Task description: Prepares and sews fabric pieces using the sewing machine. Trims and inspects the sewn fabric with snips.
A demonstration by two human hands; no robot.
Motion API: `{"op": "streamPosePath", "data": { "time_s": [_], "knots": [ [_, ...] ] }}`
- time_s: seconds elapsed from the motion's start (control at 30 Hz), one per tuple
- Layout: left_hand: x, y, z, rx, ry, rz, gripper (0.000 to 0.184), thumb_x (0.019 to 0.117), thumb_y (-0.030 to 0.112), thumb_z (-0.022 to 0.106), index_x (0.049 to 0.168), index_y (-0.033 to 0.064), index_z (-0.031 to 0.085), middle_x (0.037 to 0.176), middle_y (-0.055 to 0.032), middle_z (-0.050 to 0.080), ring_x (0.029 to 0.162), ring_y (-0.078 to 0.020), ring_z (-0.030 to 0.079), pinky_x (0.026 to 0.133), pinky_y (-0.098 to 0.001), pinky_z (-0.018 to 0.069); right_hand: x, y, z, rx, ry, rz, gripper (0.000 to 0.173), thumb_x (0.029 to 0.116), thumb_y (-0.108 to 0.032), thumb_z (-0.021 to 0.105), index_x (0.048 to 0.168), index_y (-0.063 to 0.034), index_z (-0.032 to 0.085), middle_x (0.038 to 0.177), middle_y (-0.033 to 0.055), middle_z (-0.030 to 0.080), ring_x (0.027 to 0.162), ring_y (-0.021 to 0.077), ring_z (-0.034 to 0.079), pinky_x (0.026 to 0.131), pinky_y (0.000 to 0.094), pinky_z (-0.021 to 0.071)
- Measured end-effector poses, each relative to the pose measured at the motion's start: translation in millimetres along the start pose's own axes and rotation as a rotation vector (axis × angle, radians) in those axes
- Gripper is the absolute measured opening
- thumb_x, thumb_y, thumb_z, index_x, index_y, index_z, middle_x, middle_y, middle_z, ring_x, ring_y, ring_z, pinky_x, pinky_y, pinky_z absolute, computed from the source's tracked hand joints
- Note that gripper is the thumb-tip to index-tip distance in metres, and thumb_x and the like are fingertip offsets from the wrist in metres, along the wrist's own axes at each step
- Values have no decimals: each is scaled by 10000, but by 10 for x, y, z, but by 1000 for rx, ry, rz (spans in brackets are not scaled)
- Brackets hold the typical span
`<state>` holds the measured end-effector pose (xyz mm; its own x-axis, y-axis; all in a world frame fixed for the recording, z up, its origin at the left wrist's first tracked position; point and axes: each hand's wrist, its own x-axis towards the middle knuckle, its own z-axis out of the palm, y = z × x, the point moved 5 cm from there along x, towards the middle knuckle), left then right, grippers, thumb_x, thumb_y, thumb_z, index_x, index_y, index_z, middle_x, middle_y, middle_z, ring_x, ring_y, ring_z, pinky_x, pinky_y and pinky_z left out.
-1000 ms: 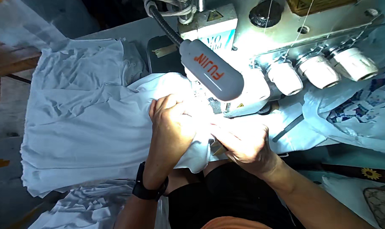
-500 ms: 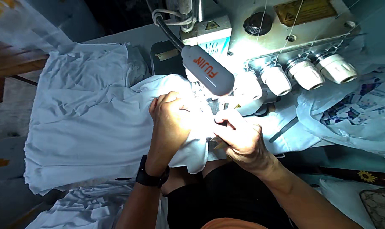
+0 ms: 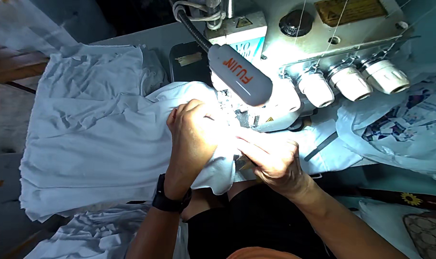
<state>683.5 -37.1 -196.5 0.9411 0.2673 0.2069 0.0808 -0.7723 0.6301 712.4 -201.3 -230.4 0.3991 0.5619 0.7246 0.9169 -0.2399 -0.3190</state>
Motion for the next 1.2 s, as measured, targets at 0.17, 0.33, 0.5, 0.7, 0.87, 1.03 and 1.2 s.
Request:
{"op": "streamPosePath", "data": {
  "time_s": [0.17,0.33,0.5,0.7,0.87,1.03,1.2],
  "knots": [
    [-68,-33,32,90,92,217,136,890,147,698,970,118,804,1114,-47,740,1138,-204,673,1078,-655,343,8,-27,-22,-62,-40,20,193,945,-71,598,897,-86,784,973,99,781,605,191,574,525,319,376],
    [-86,-122,41,50,130,262,157,876,131,715,997,103,812,1111,-64,762,1193,-224,671,1132,-625,339,33,-4,-18,-90,-65,26,201,947,-100,589,895,-88,784,988,97,783,605,199,566,527,331,363],
    [-45,-143,52,30,143,264,153,880,113,713,997,99,811,1142,-68,754,1227,-223,653,1154,-608,325,56,20,-13,-93,-67,24,207,953,-126,588,902,-85,784,1011,103,784,609,201,575,531,333,372],
    [-46,-158,59,29,161,282,154,857,103,723,984,87,810,1131,-79,758,1209,-237,665,1144,-573,370,46,24,-6,-75,-47,28,203,946,-133,601,867,-88,783,1015,107,785,580,200,575,506,329,375],
    [-47,-180,61,10,145,285,167,845,100,721,985,85,809,1137,-80,756,1221,-250,658,1147,-600,348,54,34,3,-77,-37,16,191,937,-139,609,898,-88,789,1023,100,785,578,206,587,496,335,379],
    [-56,-149,41,22,123,295,163,842,95,719,976,81,810,1133,-86,756,1242,-263,646,1153,-598,342,-17,30,7,32,16,29,165,920,-93,632,940,-73,794,1091,189,746,748,245,695,557,324,496],
    [-51,-143,33,19,107,288,161,840,81,724,977,86,809,1129,-79,754,1243,-250,641,1150,-577,356,7,56,13,82,45,104,161,889,-99,638,882,-62,794,987,188,692,600,174,558,477,282,408]
  ]
}}
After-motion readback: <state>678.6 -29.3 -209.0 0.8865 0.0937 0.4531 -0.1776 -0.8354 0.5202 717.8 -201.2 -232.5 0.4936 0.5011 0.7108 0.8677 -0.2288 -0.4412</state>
